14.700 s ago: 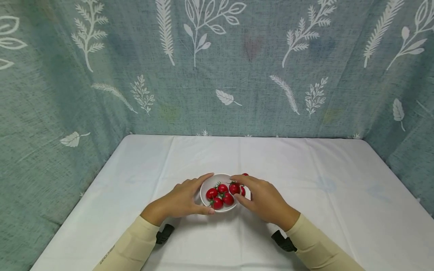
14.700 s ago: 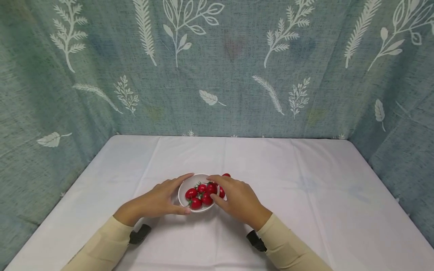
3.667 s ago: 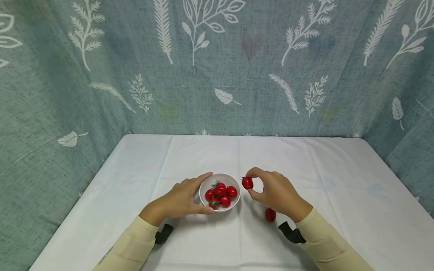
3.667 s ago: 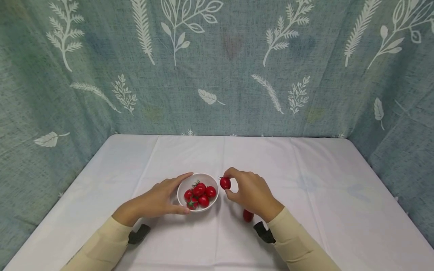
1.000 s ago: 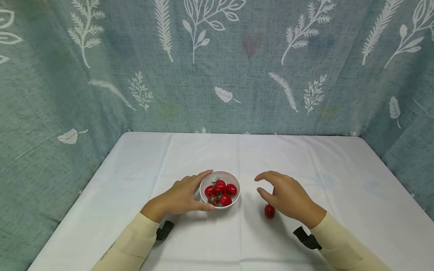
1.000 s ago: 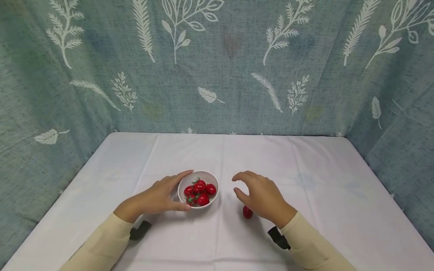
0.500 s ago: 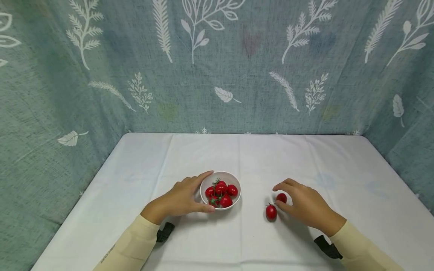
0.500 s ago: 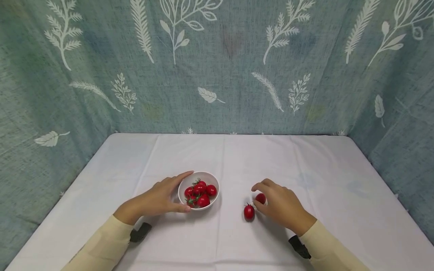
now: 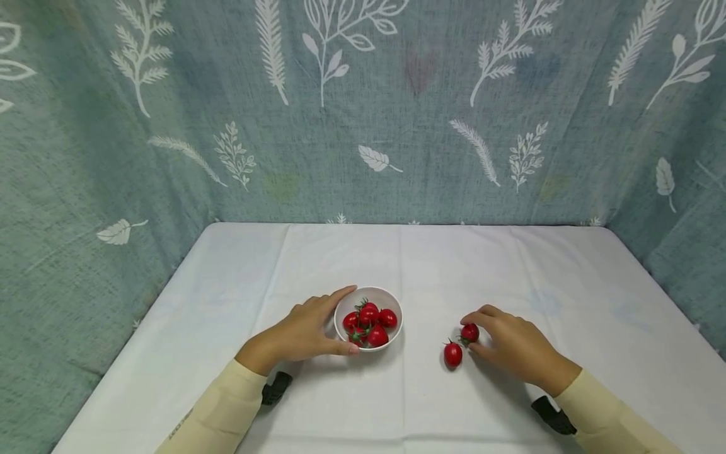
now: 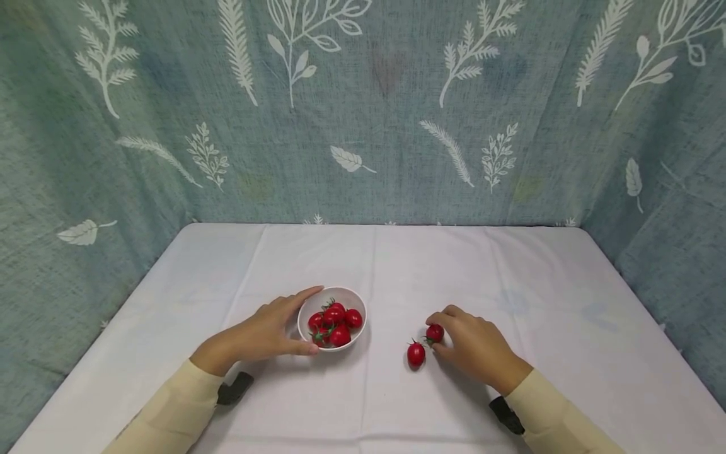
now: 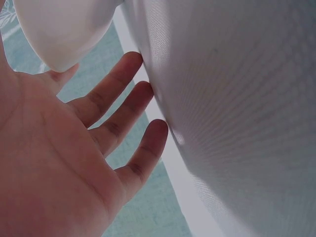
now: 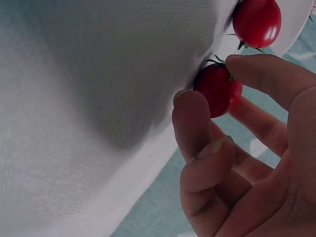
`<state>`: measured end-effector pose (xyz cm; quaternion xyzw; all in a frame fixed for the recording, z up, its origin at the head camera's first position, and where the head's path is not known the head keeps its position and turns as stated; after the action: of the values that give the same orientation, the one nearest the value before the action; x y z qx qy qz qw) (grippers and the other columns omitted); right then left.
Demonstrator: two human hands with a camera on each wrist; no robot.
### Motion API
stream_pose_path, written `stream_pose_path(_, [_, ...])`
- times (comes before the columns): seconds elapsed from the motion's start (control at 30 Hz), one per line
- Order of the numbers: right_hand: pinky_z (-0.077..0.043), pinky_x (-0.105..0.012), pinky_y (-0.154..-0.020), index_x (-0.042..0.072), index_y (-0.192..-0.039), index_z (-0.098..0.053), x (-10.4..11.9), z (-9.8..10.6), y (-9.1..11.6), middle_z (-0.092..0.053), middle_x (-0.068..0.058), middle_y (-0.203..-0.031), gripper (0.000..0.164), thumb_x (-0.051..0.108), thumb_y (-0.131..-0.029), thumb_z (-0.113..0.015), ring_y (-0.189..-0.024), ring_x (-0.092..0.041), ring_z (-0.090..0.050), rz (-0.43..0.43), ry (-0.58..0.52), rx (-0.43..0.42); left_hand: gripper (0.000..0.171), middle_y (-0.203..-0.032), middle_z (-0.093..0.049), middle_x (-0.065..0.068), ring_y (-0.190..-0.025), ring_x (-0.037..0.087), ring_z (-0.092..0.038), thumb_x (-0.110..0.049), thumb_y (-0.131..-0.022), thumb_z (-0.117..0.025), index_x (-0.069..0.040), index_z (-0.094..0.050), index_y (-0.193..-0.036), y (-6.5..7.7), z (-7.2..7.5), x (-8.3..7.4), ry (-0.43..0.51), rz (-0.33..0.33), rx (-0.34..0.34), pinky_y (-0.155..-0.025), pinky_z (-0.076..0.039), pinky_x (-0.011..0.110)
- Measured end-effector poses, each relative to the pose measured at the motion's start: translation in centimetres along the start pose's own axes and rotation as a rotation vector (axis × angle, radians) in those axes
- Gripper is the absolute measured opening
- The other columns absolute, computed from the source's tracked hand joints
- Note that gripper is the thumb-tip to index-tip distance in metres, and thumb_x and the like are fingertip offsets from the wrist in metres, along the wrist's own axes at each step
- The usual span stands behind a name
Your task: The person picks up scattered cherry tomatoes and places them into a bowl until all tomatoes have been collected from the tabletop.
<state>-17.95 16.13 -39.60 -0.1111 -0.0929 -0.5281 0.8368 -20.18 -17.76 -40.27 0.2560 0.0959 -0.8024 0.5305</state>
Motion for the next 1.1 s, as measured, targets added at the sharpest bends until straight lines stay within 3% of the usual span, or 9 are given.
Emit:
stream_pose_path(0.37, [-0.057,-0.042,-0.072,0.017,-0.115,-0.07,-0.1,-0.2,-0.4,-0.069,-0.002,-0.11,0.038,0.023,-0.081,-0.083,-0.092,-0.02,-0.068,-0.038,-0.002,0.031,0.108,-0.145,-0.053,0.001,-0.132,0.025,-0.046,-0.068,-0.07,-0.079,-0.037,-0.025,-0.158,0.0,-0.1,0.0,0.015,-0.002,0.01,-0.109,-0.033,0.061])
stream_pose_path(1.0, [-0.058,-0.035,-0.069,0.016,-0.118,-0.07,1.3,0.7,-1.0,-0.069,-0.001,-0.112,0.039,0.022,-0.081,-0.083,-0.088,-0.018,-0.07,0.031,-0.004,-0.1,0.108,-0.143,-0.055,0.001,-0.13,0.025,-0.047,-0.069,-0.069,-0.079,-0.039,-0.025,-0.158,0.0,-0.1,0.1,0.004,0.007,0.003,-0.106,-0.037,0.06])
stream_pose_path(1.1, [-0.056,-0.03,-0.067,0.017,-0.119,-0.07,2.0,1.0,-1.3,-0.069,0.0,-0.112,0.04,0.023,-0.082,-0.083,-0.084,-0.014,-0.068,0.043,-0.007,-0.113,0.108,-0.142,-0.055,0.001,-0.129,0.025,-0.047,-0.069,-0.07,-0.079,-0.038,-0.025,-0.158,0.0,0.0,0.1,0.003,0.008,0.002,-0.104,-0.039,0.06])
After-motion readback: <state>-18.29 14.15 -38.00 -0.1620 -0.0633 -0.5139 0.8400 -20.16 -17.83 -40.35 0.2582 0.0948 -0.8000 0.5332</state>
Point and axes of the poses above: each hand's wrist, its own y-axis away from the middle knuckle, its own z-axis out of the back of the hand, x = y × z, the point moved 4 cm from there along -y, towards the middle knuckle
